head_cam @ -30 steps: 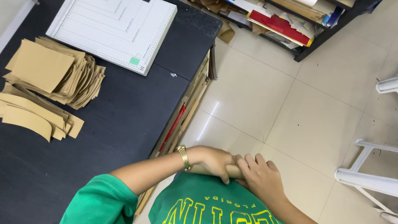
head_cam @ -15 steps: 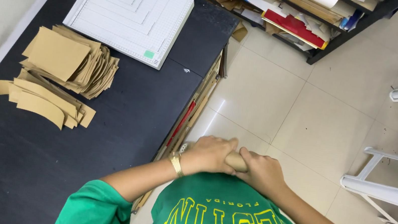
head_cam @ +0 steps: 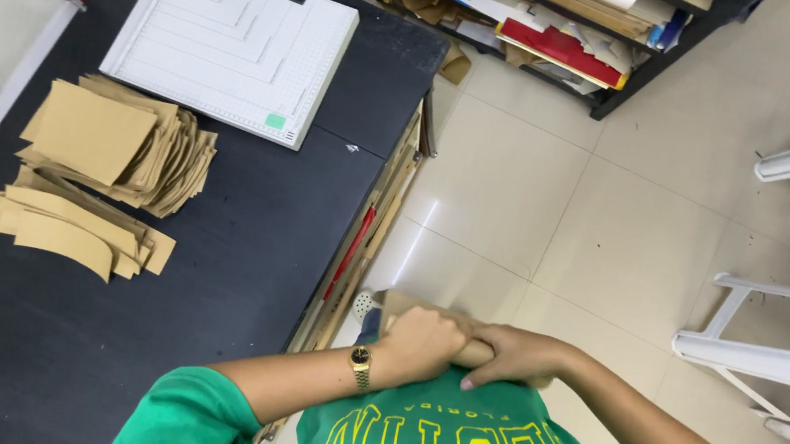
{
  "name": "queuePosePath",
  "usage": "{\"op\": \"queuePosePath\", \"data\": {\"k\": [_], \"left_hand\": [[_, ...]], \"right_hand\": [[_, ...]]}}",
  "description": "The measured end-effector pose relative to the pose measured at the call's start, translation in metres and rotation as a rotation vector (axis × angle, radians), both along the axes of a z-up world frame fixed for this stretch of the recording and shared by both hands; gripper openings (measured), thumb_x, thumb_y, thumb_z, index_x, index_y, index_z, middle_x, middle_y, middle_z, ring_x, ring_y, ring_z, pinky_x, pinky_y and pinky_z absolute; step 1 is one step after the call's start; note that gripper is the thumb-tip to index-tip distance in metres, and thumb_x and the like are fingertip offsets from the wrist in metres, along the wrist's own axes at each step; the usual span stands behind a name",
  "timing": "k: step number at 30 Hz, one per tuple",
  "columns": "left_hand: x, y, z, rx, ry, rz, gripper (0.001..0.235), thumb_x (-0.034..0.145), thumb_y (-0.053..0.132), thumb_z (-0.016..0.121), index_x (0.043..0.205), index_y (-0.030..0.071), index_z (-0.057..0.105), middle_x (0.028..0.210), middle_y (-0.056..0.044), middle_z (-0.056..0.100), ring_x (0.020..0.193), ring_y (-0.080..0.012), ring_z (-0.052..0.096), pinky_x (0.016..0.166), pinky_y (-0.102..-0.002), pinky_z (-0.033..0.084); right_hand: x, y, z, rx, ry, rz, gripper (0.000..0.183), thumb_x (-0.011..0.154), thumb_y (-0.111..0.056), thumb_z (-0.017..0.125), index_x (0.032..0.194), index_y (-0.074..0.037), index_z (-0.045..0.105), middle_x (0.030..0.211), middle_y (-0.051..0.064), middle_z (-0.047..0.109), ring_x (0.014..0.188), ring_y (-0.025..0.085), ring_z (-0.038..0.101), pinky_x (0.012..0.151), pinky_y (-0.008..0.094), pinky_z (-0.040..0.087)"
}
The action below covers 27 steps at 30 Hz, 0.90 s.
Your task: Cutting brown paper sheets with a guillotine cutter and rolling them into tubes.
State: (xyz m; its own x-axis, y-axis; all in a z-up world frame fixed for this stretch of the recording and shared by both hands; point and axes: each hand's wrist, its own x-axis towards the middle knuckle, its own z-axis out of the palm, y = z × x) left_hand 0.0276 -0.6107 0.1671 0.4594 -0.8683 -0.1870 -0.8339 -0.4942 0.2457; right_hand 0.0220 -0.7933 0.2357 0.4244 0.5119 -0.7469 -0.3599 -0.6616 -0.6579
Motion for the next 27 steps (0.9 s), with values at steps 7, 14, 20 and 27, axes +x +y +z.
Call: {"op": "queuePosePath", "data": {"k": [7,14,20,27], "left_hand": [[0.045,0.008,0.021,0.073,0.284,0.27,0.041,0.072,0.036,0.077,0.102,0.008,0.074,0.087,-0.018,0.075,0.085,-0.0439,0.075,0.068,-0.054,0.061],[0.039,0.02,0.048,-0.019,0.188,0.275,0.044,0.073,0.033,0.08,0.105,0.004,0.07,0.082,-0.018,0.075,0.077,-0.0397,0.075,0.066,-0.051,0.062],[0.024,0.026,0.019,-0.032,-0.22,0.118,0.056,0.063,0.031,0.091,0.11,0.014,0.065,0.078,-0.007,0.071,0.072,-0.0289,0.074,0.064,-0.043,0.06],[0.045,0.014,0.031,0.242,0.317,0.089,0.044,0.077,0.035,0.077,0.113,0.011,0.07,0.098,-0.015,0.075,0.093,-0.0383,0.073,0.076,-0.049,0.06]], "right_hand": [[-0.034,0.001,-0.037,-0.64,-1.259,0.364,0.063,0.077,-0.049,0.081,0.126,-0.019,0.055,0.114,0.001,0.057,0.117,0.023,0.054,0.099,0.056,0.046],[-0.009,0.002,-0.071,-0.66,-1.343,0.264,0.05,0.074,-0.046,0.082,0.111,-0.023,0.058,0.088,-0.005,0.062,0.084,0.02,0.067,0.069,0.036,0.055],[0.03,0.004,-0.025,-0.267,-0.28,0.127,0.037,0.073,-0.032,0.078,0.106,-0.015,0.073,0.099,0.013,0.08,0.102,0.038,0.075,0.086,0.049,0.059],[-0.009,0.003,-0.065,-0.42,-0.48,0.147,0.04,0.075,-0.038,0.08,0.108,-0.022,0.064,0.1,0.005,0.074,0.096,0.032,0.072,0.076,0.048,0.056]]}}
